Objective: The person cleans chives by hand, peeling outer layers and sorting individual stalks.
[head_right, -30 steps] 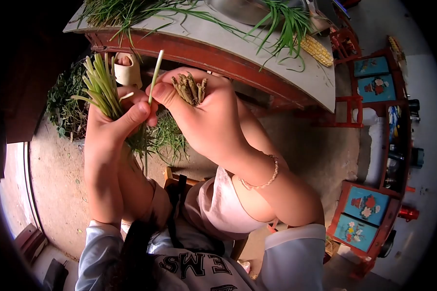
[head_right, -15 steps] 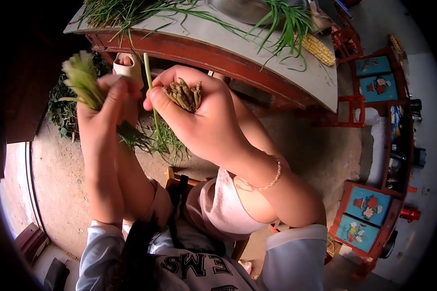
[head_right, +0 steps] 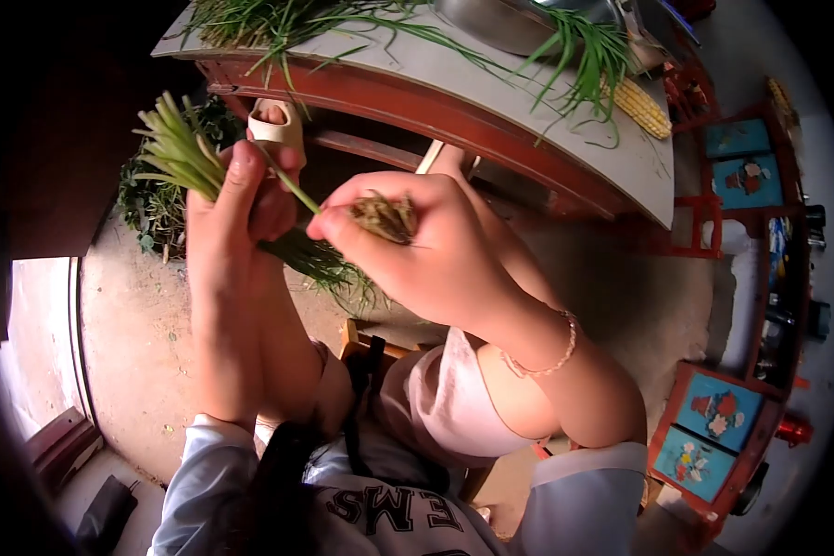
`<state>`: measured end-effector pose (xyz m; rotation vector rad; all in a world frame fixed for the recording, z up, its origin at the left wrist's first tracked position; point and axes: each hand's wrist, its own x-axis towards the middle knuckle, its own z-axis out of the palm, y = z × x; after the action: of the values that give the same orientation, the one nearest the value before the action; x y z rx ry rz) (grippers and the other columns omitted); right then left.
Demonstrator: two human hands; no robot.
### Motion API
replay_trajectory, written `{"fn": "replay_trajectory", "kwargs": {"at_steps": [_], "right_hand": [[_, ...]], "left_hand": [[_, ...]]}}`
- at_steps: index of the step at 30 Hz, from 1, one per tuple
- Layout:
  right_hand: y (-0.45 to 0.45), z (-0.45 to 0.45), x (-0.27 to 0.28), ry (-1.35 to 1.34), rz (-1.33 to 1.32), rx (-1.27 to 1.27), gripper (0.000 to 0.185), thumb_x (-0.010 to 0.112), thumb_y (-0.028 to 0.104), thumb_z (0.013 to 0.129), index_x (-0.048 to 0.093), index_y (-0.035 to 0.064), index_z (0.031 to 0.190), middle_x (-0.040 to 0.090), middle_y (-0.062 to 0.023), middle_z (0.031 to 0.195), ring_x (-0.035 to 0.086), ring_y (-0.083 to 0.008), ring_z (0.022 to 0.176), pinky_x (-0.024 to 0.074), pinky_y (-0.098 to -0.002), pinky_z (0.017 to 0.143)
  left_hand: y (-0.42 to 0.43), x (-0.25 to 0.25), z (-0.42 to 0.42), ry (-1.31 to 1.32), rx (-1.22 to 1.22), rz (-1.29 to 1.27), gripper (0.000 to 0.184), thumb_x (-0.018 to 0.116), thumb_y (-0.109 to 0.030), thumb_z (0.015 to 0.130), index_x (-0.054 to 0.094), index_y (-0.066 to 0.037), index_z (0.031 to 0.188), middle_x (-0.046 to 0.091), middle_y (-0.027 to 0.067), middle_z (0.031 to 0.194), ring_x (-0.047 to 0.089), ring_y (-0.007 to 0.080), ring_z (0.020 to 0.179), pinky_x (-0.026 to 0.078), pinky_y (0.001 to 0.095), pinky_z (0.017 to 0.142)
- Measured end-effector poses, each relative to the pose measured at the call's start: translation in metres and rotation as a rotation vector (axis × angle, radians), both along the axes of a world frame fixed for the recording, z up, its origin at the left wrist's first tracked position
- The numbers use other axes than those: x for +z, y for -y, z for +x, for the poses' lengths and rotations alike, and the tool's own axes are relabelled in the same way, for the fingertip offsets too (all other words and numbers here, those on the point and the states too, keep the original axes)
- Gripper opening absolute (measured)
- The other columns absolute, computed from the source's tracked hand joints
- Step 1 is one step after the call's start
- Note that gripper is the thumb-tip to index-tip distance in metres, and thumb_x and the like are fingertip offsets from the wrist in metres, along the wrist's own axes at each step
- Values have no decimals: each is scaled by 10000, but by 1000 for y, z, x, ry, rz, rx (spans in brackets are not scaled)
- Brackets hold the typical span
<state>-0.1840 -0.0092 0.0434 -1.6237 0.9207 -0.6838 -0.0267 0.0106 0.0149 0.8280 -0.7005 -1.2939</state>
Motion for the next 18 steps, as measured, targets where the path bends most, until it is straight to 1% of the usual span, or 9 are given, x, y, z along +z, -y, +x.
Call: {"fn": "replay_trajectory", "kwargs": {"at_steps": [2,5,8,9,10,13,16,17,18], "right_hand": [[0,5,2,111,-34,-26,127,554,95,806,582,-27,787,617,-39,734,552,-63,673,430,-186,622],[0,10,0,177,-57,-93,129,561,91,808,573,-37,796,615,-43,754,560,-75,703,436,-188,618],[-4,16,2,345,11,-173,141,574,91,802,566,-50,801,612,-42,757,565,-77,680,438,-180,595],[-5,19,11,425,164,-179,147,585,97,796,570,-48,785,606,-31,723,552,-60,620,433,-168,558],[-5,17,9,427,162,-180,147,585,97,796,570,-48,785,606,-31,723,552,-60,620,433,-168,558],[-3,14,4,208,50,-139,153,586,124,797,585,-22,750,582,-1,624,507,-32,559,395,-166,519],[-3,8,1,37,67,-11,148,577,124,795,590,-9,731,580,5,616,485,-22,574,384,-180,533],[-4,7,3,43,148,14,153,568,132,792,597,3,715,569,16,604,468,-21,583,377,-188,547],[-1,3,3,-86,143,48,162,539,72,789,596,-35,682,532,-3,589,452,-37,536,350,-181,493]], "left_hand": [[-1,5,0,-140,-132,54,305,514,-279,839,536,-3,967,375,-60,567,278,13,422,197,173,398],[-1,3,-4,-272,-327,105,312,488,-244,841,504,-33,1071,381,-69,575,277,8,429,172,161,407],[-6,10,-18,-200,-343,91,305,481,-268,851,537,-43,1049,464,-47,618,325,7,467,195,156,413],[-6,7,-15,-261,-398,116,307,460,-288,864,554,-42,1022,497,-32,647,348,15,484,218,155,423],[-6,7,-16,-260,-399,115,307,460,-288,864,554,-42,1022,497,-32,647,348,15,484,218,155,423],[-5,5,-17,-125,-212,101,315,414,-301,884,549,-53,1024,450,-49,604,327,29,474,236,162,429],[5,0,0,-328,-102,26,294,405,-340,883,523,-77,938,436,-20,720,377,56,584,301,182,469],[10,-8,9,-434,-170,-74,253,398,-341,886,493,-107,891,437,-21,807,384,59,663,319,182,488],[11,-8,15,-507,-158,-66,220,384,-326,893,472,-128,855,428,-32,814,384,67,679,332,191,521]]}}
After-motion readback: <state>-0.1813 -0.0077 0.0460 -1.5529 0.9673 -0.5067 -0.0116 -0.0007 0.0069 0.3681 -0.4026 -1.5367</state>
